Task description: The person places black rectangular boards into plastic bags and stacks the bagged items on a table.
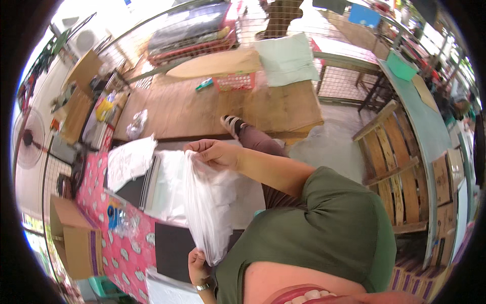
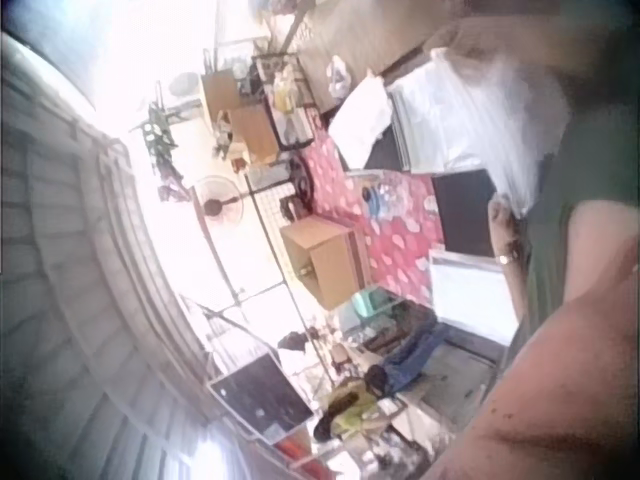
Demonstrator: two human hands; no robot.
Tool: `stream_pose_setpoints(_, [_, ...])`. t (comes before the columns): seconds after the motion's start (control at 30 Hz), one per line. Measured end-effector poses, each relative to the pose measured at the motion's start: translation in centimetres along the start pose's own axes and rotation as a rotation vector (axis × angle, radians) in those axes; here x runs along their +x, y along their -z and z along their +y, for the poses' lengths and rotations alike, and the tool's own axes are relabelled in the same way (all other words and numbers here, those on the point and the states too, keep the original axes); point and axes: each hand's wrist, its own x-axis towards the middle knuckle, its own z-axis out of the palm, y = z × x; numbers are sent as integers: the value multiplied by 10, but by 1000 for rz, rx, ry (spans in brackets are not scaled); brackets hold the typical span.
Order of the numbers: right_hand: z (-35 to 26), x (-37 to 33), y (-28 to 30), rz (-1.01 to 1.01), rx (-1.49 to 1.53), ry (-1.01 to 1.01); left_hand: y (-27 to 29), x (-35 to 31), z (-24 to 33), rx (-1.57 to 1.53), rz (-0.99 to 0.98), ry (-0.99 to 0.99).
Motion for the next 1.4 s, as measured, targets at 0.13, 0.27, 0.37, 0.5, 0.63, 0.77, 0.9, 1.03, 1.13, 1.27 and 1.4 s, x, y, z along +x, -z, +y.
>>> stream_pose_setpoints(0.13, [4,2,-6,-128,-543,-518,86,21,-22,78,187,-749])
stream_pose_setpoints(0.27, [31,23,-9,-555,-853,-704,73,-4,20,-246,223,-677])
stream_pose_setpoints(0.37, [26,42,-13,-340,-445,-315,63,-9,4,-201,80,-218])
stream_pose_setpoints(0.5, [41,50,-36,-198,-150,-315,75,-9,-3,245,-102,-59])
stream_pose_setpoints(0.63, [39,63,-44,-688,-879,-734,125,-25,4,-423,92,-688])
stream_pose_setpoints(0.77, [56,77,-1,-683,-625,-586,128,-27,-43,-606,-81,-480])
stream_pose_setpoints(0.9, [65,96,-4,-282,52,-423,115,-22,-31,-585,225,-331])
stream_pose_setpoints(1.03, [163,144,26,-47,-417,-717,200,-4,-18,-540,515,-318])
stream_pose_setpoints(1.13, [222,179,33,111,-1067,-550,226,34,-19,40,853,-158])
stream_pose_setpoints(1.27, [277,208,54,60,-1951,-465,252,76,-39,801,1253,-155])
stream_pose_setpoints(1.4, [298,194,50,-140,-1983,-562,280,70,-82,1401,960,96])
